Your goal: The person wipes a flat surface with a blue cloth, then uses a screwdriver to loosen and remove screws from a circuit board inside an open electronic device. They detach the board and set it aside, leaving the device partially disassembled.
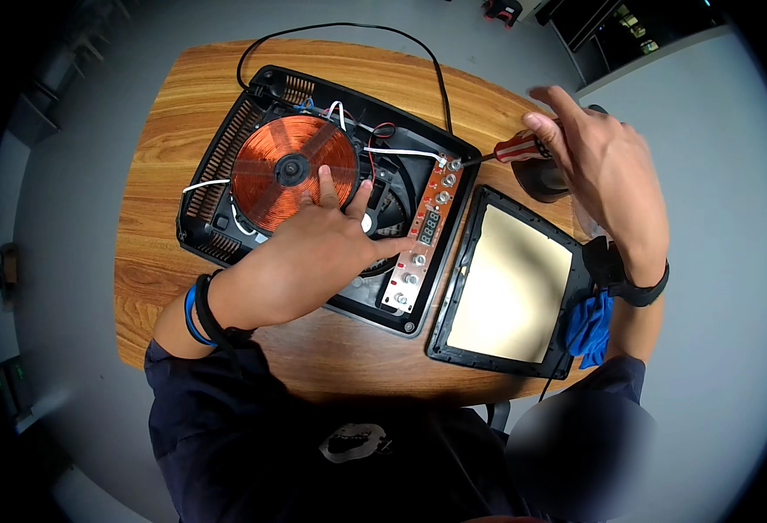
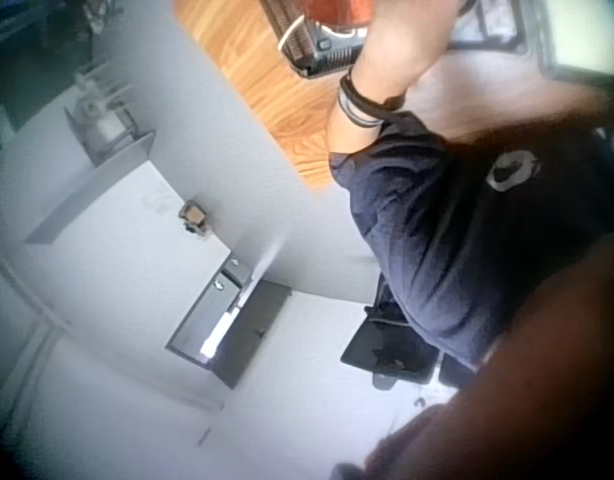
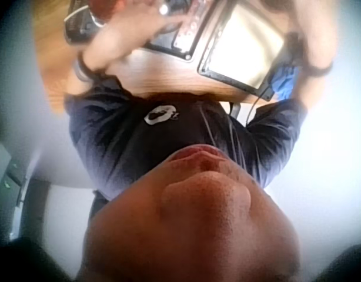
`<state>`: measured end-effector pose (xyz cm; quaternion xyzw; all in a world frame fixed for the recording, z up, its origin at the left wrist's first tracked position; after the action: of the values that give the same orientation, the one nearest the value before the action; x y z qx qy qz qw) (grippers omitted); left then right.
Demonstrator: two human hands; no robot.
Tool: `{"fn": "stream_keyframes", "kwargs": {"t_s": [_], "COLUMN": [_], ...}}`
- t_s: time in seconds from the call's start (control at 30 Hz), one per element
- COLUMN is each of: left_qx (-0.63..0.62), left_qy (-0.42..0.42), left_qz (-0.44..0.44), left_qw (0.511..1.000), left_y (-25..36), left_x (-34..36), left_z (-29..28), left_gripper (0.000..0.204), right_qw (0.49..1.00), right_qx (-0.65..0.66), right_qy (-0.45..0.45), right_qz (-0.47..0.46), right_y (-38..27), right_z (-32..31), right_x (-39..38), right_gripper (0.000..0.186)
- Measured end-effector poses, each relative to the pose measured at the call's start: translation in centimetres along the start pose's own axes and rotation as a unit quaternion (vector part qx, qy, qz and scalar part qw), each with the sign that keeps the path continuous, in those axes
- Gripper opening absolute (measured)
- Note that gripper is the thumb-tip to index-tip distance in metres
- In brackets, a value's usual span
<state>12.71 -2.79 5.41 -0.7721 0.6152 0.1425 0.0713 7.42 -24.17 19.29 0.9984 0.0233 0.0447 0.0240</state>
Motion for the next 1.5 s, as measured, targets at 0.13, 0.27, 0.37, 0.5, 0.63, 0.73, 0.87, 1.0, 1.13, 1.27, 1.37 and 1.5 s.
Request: {"fn": "stream_keyframes", "kwargs": {"t_s": [0.13, 0.27, 0.37, 0.5, 0.63, 0.73, 0.87, 1.0, 1.13, 1.27, 1.37, 1.5], "left_qx": [0.002, 0.004, 0.006, 0.003, -0.002, -0.005, -0.008, 0.001, -0.017, -0.011, -0.01, -0.013], "left_qy": [0.005, 0.026, 0.02, 0.01, 0.022, 0.031, 0.022, 0.025, 0.007, 0.017, 0.021, 0.019], "left_qz": [0.004, 0.009, 0.006, 0.008, 0.015, 0.01, 0.008, 0.008, 0.004, 0.006, 0.002, 0.009], "left_qw": [1.0, 1.0, 1.0, 1.0, 1.0, 0.999, 1.0, 1.0, 1.0, 1.0, 1.0, 1.0], "left_y": [0.0, 0.2, 0.2, 0.1, 0.2, 0.0, 0.0, 0.0, 0.0, 0.0, 0.0, 0.1], "left_x": [0.1, 0.1, 0.0, 0.0, 0.2, 0.0, 0.0, 0.1, 0.1, 0.1, 0.0, 0.2], "left_z": [0.0, -0.3, -0.3, 0.0, 0.1, 0.0, 0.0, 0.1, -0.3, -0.1, 0.1, 0.0], "left_gripper": [0.097, 0.098, 0.098, 0.096, 0.094, 0.093, 0.093, 0.093, 0.094, 0.095, 0.095, 0.096], "right_qw": [0.991, 0.965, 0.992, 0.99, 0.974, 0.982, 0.994, 0.985, 0.979, 0.977, 0.993, 0.987], "right_qx": [0.009, 0.137, 0.124, 0.004, 0.091, 0.155, 0.054, 0.011, 0.146, 0.165, 0.099, 0.094], "right_qy": [0.018, 0.058, -0.027, -0.123, 0.053, 0.055, -0.069, 0.006, 0.07, -0.031, -0.046, 0.023], "right_qz": [-0.133, -0.215, -0.018, 0.074, -0.2, -0.091, 0.064, -0.174, -0.128, 0.131, 0.051, -0.126], "right_y": [-1.3, -2.5, -0.1, 1.1, -2.0, -0.4, 2.5, -1.1, 0.5, 2.6, 1.2, -1.8], "right_z": [-0.5, -0.9, 0.4, 0.6, -1.2, -0.2, 1.5, -0.3, -0.1, 1.1, 0.4, -0.9], "right_x": [-0.2, -0.4, -0.3, -0.1, -1.1, -0.9, -1.2, -1.0, -0.9, -0.4, -1.1, -1.6], "right_gripper": [0.016, 0.015, 0.021, 0.025, 0.029, 0.021, 0.017, 0.023, 0.032, 0.035, 0.035, 0.034]}}
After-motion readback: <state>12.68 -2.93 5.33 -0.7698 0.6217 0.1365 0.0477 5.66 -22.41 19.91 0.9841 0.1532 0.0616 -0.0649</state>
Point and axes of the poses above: each hand's wrist, its own x-axis towards the middle knuckle, its own z-axis out of the palm, y = z × x, the point moved 10 cm from there along x, towards the middle knuckle, and after that the axes turned 12 degrees about -z, right-handed, at the moved point
